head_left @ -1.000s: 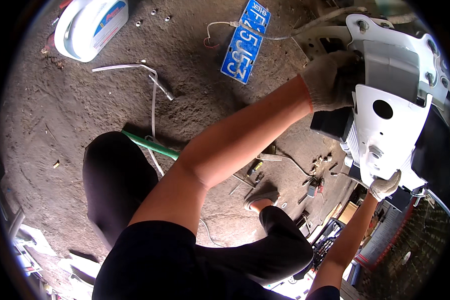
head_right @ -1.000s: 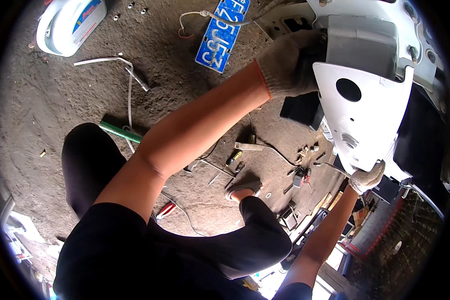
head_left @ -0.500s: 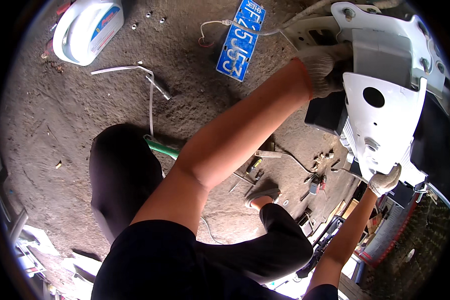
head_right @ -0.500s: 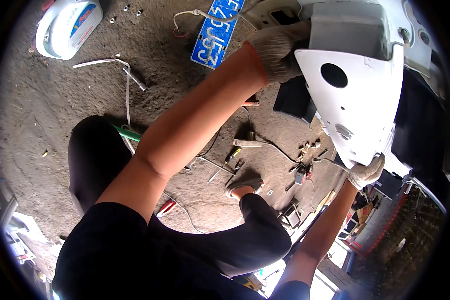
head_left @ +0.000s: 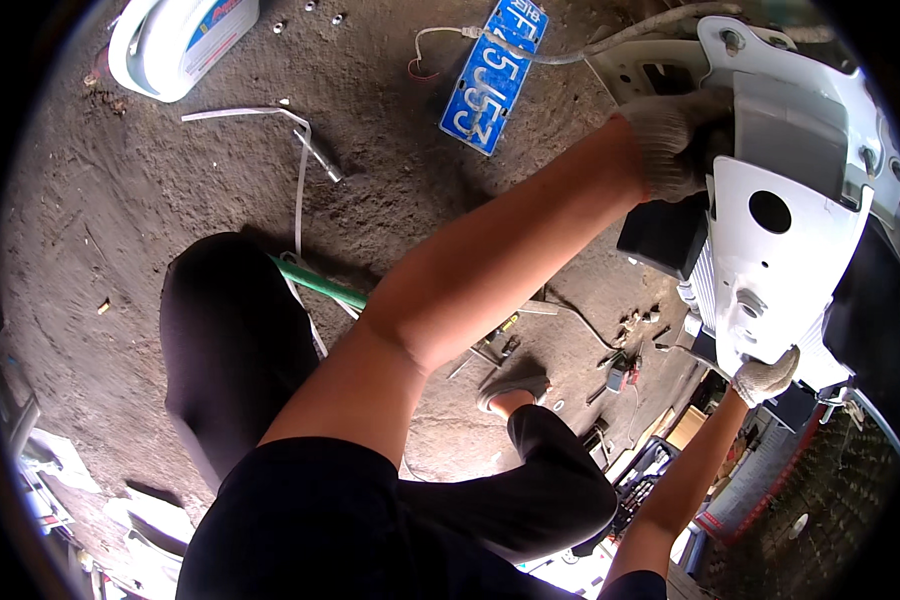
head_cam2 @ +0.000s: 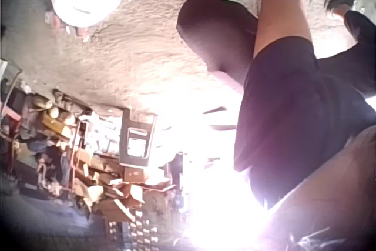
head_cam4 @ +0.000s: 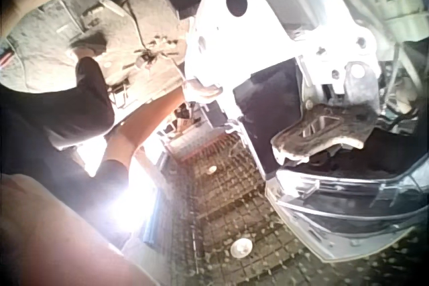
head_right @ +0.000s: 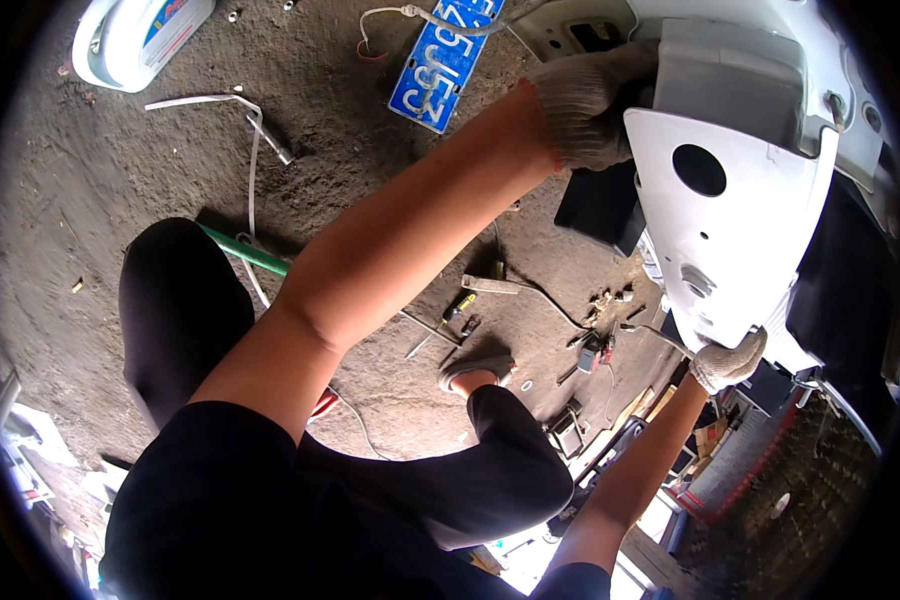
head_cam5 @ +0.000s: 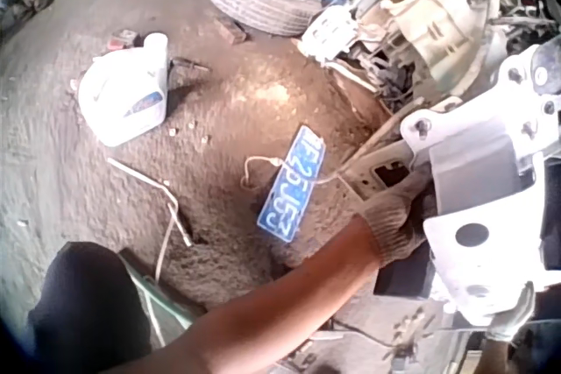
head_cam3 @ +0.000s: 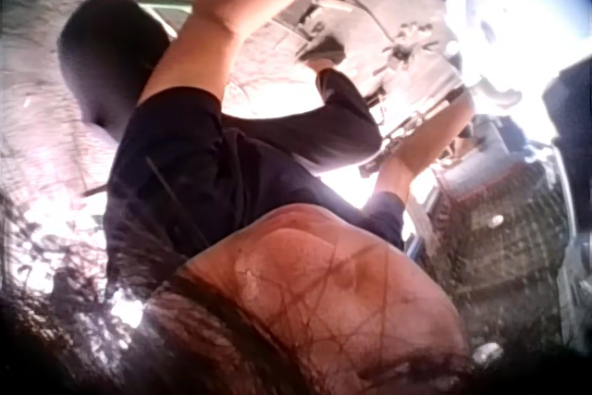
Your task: The person positions a white car bumper against the front of a vehicle, aligns it with the frame, and uses a pneumatic impact wrench to drive bolts into the mounting brackets.
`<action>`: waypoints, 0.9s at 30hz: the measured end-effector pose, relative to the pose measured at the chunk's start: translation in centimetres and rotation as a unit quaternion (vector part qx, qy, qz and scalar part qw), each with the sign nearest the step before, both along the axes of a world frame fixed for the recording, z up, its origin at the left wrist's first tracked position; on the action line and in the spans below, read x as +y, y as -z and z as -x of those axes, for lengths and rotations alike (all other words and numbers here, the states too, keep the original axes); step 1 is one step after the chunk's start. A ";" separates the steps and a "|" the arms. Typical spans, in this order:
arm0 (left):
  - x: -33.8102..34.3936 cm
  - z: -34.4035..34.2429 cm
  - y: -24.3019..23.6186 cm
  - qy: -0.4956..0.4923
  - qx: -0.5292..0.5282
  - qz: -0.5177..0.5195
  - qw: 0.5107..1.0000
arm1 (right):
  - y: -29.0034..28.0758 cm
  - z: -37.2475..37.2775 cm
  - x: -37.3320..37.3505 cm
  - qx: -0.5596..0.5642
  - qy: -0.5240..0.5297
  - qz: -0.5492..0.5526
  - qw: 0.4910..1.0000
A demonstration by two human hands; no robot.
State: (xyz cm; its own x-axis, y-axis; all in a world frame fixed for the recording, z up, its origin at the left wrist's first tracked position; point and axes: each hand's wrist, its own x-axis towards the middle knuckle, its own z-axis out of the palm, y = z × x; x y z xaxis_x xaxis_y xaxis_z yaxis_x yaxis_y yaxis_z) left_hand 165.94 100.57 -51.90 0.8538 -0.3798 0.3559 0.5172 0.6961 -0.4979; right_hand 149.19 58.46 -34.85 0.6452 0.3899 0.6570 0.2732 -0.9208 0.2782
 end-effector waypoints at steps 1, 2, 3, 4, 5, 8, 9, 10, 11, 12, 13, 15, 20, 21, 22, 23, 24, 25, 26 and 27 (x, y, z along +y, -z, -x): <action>0.4 -0.2 0.2 -0.009 -0.063 0.093 0.994 | -0.1 -0.1 0.1 0.033 0.012 -0.144 0.989; 0.3 0.0 0.0 -0.007 -0.037 0.053 0.998 | -0.1 -0.1 0.1 -0.001 -0.001 -0.017 1.000; 0.2 0.2 -0.3 -0.004 -0.011 0.014 1.000 | 0.1 0.1 0.1 -0.035 -0.015 0.110 0.993; 1.5 0.7 -0.7 -0.003 0.015 -0.025 1.000 | 0.2 -0.2 0.7 -0.068 -0.031 0.234 0.969; 2.2 0.7 -0.5 0.018 0.005 -0.024 1.000 | -0.1 0.1 0.3 -0.038 -0.007 0.166 0.985; 3.4 0.6 0.0 0.049 0.000 -0.053 0.997 | -0.2 -0.1 0.7 -0.051 -0.015 0.185 0.981; 3.3 0.4 0.0 0.040 0.014 -0.083 0.996 | -0.2 -0.3 1.1 -0.059 -0.019 0.202 0.978; 3.1 0.3 -0.1 0.031 0.029 -0.113 0.993 | -0.1 -0.4 1.7 -0.067 -0.023 0.217 0.974; 2.9 0.2 -0.2 0.035 0.051 -0.113 0.992 | 0.1 -0.4 2.4 -0.078 -0.021 0.240 0.967; 2.7 0.2 -0.3 0.039 0.074 -0.114 0.990 | 0.2 -0.7 3.2 -0.086 -0.025 0.258 0.962; 2.4 0.2 -0.5 0.046 0.094 -0.114 0.988 | 0.2 -0.6 3.7 -0.096 -0.027 0.277 0.956; 1.9 0.2 -1.2 0.047 0.123 -0.115 0.985 | 0.2 -0.7 4.5 -0.109 -0.042 0.305 0.945; 1.3 0.5 -2.7 0.060 0.150 -0.170 0.972 | 1.2 -0.6 6.9 -0.185 -0.057 0.346 0.918; 1.0 0.5 -2.4 0.053 0.137 -0.151 0.977 | 1.2 -0.4 4.9 -0.166 -0.042 0.316 0.933; 0.2 0.4 -2.3 0.053 0.120 -0.131 0.983 | 0.9 0.5 3.1 -0.148 -0.019 0.289 0.946; -0.1 0.5 -2.2 0.053 0.082 -0.145 0.985 | 0.7 1.4 1.8 -0.104 0.008 0.193 0.976; -1.1 0.2 -2.0 0.042 0.123 -0.200 0.971 | 0.3 2.0 0.8 -0.073 0.030 0.093 0.993; -0.7 -0.6 -0.4 0.020 0.108 -0.217 0.970 | 1.5 0.6 5.2 -0.023 0.084 -0.050 0.995; 0.3 -1.4 1.4 -0.002 0.092 -0.230 0.969 | 1.8 -0.6 12.2 0.033 0.132 -0.188 0.973; 0.3 -1.8 1.8 -0.010 0.065 -0.234 0.970 | 1.7 -0.4 14.7 -0.039 0.148 -0.224 0.962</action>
